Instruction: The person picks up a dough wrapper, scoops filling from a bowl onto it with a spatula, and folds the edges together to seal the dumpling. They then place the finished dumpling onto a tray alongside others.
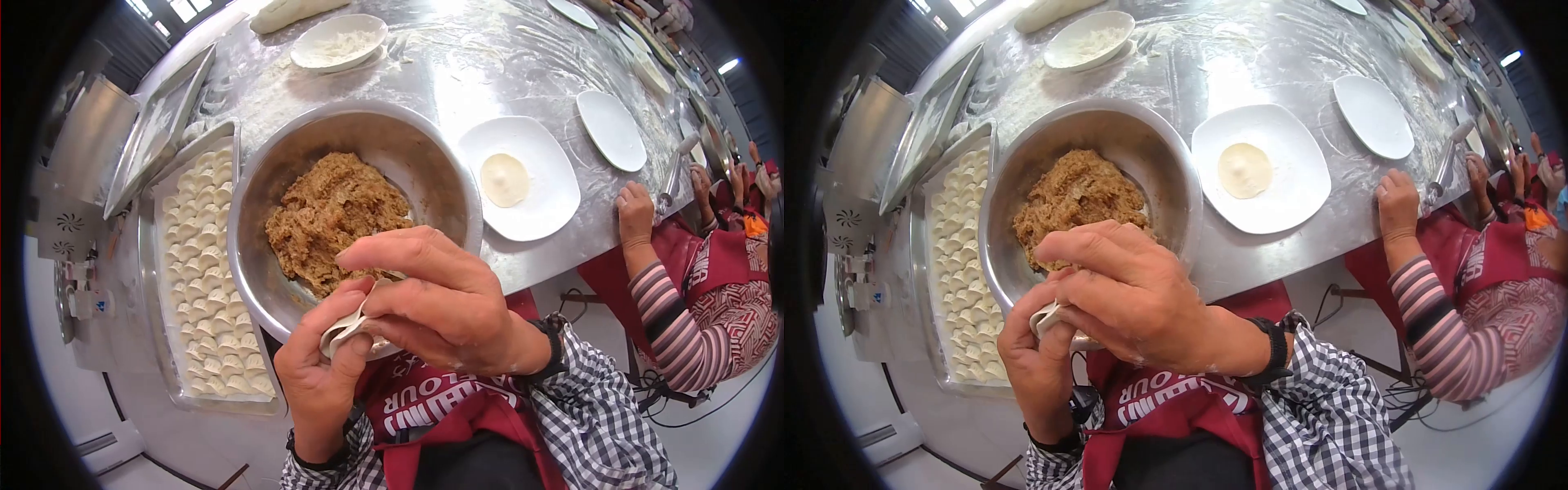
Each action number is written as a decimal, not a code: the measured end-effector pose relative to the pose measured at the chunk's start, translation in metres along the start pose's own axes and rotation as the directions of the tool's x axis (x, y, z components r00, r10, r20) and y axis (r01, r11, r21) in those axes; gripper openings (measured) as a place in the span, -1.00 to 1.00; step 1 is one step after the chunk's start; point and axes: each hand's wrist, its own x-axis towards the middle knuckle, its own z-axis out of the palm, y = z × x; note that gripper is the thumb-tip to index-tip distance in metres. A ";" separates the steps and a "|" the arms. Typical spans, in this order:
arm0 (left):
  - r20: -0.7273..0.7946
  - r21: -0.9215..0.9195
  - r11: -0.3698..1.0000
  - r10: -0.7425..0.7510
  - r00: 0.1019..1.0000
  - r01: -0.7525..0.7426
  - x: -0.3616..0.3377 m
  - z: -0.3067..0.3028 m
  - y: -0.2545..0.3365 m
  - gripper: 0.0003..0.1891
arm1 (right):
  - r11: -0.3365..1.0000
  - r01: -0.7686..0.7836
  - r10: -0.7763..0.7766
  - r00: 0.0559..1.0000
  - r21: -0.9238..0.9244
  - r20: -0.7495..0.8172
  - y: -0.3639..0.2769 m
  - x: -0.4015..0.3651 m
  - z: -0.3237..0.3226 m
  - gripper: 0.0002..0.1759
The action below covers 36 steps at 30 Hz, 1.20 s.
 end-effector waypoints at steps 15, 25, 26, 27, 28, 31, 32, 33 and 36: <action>-0.191 -0.103 0.983 0.129 0.973 -0.151 -0.001 0.007 -0.001 -0.46 | 0.960 -0.155 0.181 0.979 0.233 -0.094 -0.004 -0.017 -0.003 -0.77; -0.152 -0.256 0.964 0.036 0.988 -0.075 -0.001 0.012 0.001 -0.50 | 0.942 -0.144 0.178 0.980 0.304 -0.088 -0.004 -0.022 0.004 -0.74; -0.152 -0.256 0.964 0.035 0.988 -0.073 -0.001 0.014 0.001 -0.50 | 0.946 -0.141 0.172 0.981 0.292 -0.085 -0.004 -0.021 0.004 -0.73; -0.171 -0.264 0.962 0.024 0.985 -0.070 -0.001 0.015 0.000 -0.50 | 0.950 -0.138 0.167 0.982 0.280 -0.083 -0.004 -0.021 0.004 -0.71; -0.191 -0.270 0.961 0.011 0.981 -0.063 -0.001 0.018 0.002 -0.50 | 0.948 -0.142 0.172 0.982 0.284 -0.083 -0.005 -0.021 0.002 -0.71; -0.181 -0.226 0.969 0.057 0.982 -0.099 0.000 0.018 0.000 -0.52 | 0.961 -0.131 0.162 0.981 0.245 -0.110 -0.004 -0.020 0.006 -0.69; -0.180 -0.227 0.969 0.056 0.982 -0.097 -0.001 0.017 -0.001 -0.52 | 0.970 -0.112 0.141 0.982 0.217 -0.124 -0.003 -0.020 0.007 -0.70; -0.178 -0.152 0.983 0.073 0.981 -0.101 -0.001 0.017 -0.001 -0.53 | 0.978 -0.092 0.119 0.983 0.189 -0.137 -0.002 -0.020 0.007 -0.70; -0.179 -0.054 0.994 0.088 0.980 -0.100 0.000 0.021 0.001 -0.53 | 0.991 -0.068 0.085 0.984 0.113 -0.157 -0.002 -0.019 0.004 -0.74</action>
